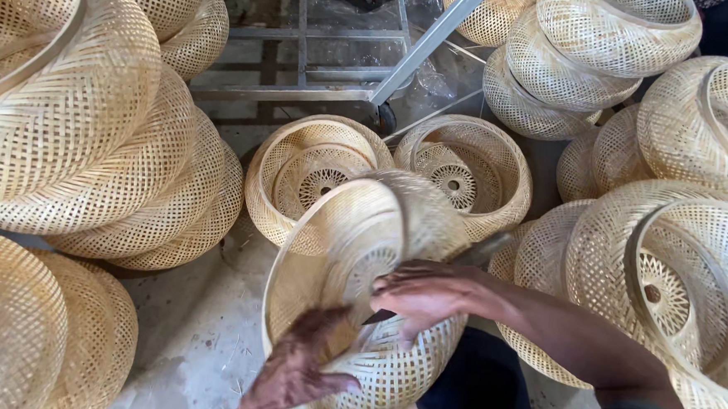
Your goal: The person sits on the floor and uses a wooden mallet to tap the rim and woven body of a large bamboo basket. They rotate the basket to work on different sections, ensuring the weave is tight and the rim is smooth.
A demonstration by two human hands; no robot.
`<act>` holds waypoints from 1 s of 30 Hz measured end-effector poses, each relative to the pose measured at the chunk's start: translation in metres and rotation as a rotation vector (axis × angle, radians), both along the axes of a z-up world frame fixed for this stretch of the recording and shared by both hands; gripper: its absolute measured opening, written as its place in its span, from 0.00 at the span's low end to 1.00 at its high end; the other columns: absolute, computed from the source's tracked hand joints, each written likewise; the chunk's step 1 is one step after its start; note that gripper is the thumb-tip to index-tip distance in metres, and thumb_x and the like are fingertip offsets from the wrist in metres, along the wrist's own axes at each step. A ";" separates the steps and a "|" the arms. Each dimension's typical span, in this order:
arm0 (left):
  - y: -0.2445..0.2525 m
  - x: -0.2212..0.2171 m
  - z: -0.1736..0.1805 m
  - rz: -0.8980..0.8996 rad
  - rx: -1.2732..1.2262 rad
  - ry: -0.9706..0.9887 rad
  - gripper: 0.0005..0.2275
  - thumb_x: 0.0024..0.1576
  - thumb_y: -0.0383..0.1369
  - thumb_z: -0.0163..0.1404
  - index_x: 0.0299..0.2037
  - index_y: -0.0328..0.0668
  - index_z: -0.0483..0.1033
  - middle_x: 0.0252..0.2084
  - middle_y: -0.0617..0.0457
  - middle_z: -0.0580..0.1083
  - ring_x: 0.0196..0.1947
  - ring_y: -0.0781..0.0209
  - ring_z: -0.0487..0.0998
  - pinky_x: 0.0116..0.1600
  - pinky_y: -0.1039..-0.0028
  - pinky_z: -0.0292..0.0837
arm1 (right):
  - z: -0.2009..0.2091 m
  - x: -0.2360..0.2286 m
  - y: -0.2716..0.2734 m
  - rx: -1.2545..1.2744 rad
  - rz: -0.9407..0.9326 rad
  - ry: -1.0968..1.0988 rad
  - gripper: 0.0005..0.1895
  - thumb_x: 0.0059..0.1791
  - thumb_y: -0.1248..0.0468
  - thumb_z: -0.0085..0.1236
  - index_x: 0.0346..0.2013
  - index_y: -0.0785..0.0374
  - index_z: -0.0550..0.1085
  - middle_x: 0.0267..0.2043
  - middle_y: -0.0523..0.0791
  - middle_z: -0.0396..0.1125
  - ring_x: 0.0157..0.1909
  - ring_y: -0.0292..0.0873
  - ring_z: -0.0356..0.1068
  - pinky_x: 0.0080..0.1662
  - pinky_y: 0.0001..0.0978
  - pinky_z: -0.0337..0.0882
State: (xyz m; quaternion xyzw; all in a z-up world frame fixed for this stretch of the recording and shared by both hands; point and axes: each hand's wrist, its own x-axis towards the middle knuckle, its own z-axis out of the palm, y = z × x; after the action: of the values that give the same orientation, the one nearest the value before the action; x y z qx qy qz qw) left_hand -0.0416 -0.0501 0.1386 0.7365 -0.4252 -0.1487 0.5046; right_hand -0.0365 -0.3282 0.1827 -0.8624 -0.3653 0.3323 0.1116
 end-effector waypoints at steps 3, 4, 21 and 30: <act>-0.002 -0.032 -0.016 -0.089 0.161 0.525 0.31 0.47 0.42 0.64 0.61 0.39 0.70 0.55 0.46 0.78 0.54 0.57 0.78 0.59 0.67 0.71 | -0.018 0.007 0.020 0.140 0.034 0.045 0.39 0.29 0.56 0.74 0.52 0.67 0.75 0.46 0.51 0.71 0.48 0.52 0.72 0.51 0.44 0.73; -0.002 -0.042 -0.028 -0.022 0.211 0.624 0.26 0.50 0.41 0.62 0.58 0.41 0.73 0.48 0.51 0.80 0.47 0.61 0.80 0.53 0.71 0.75 | -0.026 0.009 0.029 0.180 0.043 0.097 0.42 0.27 0.59 0.73 0.56 0.66 0.74 0.46 0.51 0.71 0.47 0.52 0.72 0.51 0.44 0.73; 0.054 -0.050 -0.221 0.352 0.206 0.763 0.14 0.56 0.37 0.57 0.46 0.37 0.83 0.29 0.53 0.81 0.31 0.68 0.77 0.40 0.76 0.71 | -0.289 0.089 -0.170 -0.044 -1.331 0.085 0.46 0.41 0.35 0.62 0.54 0.75 0.73 0.53 0.60 0.74 0.54 0.55 0.75 0.57 0.48 0.74; 0.067 -0.035 -0.332 0.419 0.398 0.849 0.14 0.54 0.39 0.57 0.45 0.40 0.84 0.26 0.51 0.80 0.28 0.65 0.77 0.39 0.73 0.72 | -0.409 0.105 -0.189 -0.247 -1.334 -0.283 0.47 0.42 0.46 0.68 0.62 0.75 0.59 0.63 0.63 0.57 0.55 0.63 0.71 0.55 0.48 0.75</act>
State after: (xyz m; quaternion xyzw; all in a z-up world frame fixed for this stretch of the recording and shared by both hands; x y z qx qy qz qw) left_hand -0.0770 0.0164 -0.1939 0.7625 0.0106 -0.4085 0.5017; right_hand 0.0686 -0.5171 -0.2262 -0.9441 0.2725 0.1162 0.1446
